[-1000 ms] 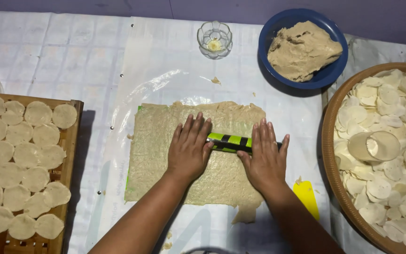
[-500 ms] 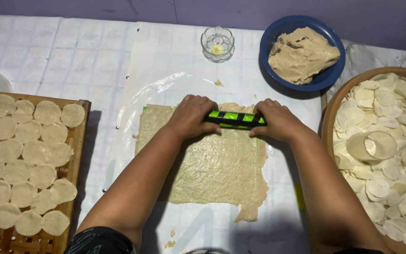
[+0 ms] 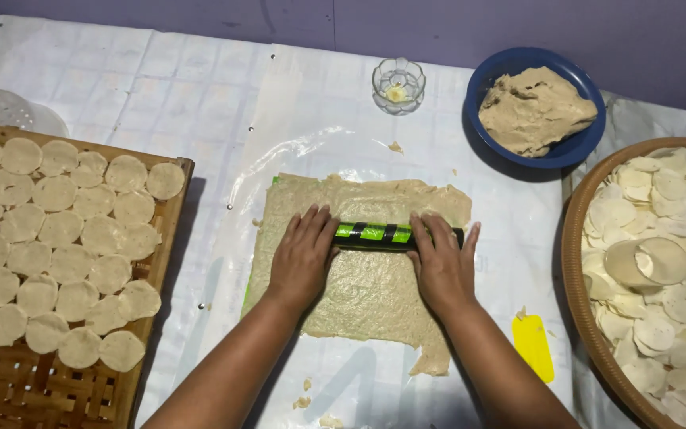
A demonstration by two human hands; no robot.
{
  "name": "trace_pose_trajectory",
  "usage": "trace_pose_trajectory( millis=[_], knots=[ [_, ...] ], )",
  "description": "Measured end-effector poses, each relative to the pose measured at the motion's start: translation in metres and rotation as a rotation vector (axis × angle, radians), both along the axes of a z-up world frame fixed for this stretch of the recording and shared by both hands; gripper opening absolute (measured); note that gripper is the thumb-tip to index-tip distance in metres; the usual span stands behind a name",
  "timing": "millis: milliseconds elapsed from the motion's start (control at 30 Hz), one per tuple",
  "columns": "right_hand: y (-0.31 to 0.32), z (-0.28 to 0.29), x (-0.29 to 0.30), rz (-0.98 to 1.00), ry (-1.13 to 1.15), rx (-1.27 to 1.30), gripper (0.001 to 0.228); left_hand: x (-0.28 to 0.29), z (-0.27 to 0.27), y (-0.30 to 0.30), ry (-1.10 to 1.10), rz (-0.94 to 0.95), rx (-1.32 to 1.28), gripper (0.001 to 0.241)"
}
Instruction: Rolling out dough on a sheet and cutting it into small circular discs using a mold.
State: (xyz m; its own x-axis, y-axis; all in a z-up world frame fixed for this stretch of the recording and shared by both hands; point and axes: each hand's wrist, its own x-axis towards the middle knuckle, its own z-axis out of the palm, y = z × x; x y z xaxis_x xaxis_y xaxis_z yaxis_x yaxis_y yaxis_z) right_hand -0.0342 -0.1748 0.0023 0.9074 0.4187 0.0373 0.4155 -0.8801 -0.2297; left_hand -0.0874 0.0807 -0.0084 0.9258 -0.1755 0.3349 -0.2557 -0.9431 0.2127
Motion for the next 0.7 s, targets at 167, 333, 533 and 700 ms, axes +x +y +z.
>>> trace_pose_trajectory(
  millis=[167, 333, 533, 700],
  knots=[
    [0.012, -0.012, 0.023, -0.064, 0.046, -0.026, 0.078, 0.013, -0.005, -0.005, 0.107, 0.078, -0.052, 0.061],
    [0.029, -0.011, 0.088, -0.101, 0.068, -0.116, 0.074, 0.073, 0.007, 0.002, 0.060, 0.144, -0.058, 0.058],
    [0.034, -0.021, 0.168, -0.086, 0.227, -0.130, 0.076, 0.158, 0.013, 0.016, 0.606, 0.214, 0.006, 0.064],
    [0.031, -0.024, 0.199, 0.040, -0.047, 0.169, 0.046, 0.199, 0.022, 0.021, 0.621, 0.355, 0.015, 0.065]
  ],
)
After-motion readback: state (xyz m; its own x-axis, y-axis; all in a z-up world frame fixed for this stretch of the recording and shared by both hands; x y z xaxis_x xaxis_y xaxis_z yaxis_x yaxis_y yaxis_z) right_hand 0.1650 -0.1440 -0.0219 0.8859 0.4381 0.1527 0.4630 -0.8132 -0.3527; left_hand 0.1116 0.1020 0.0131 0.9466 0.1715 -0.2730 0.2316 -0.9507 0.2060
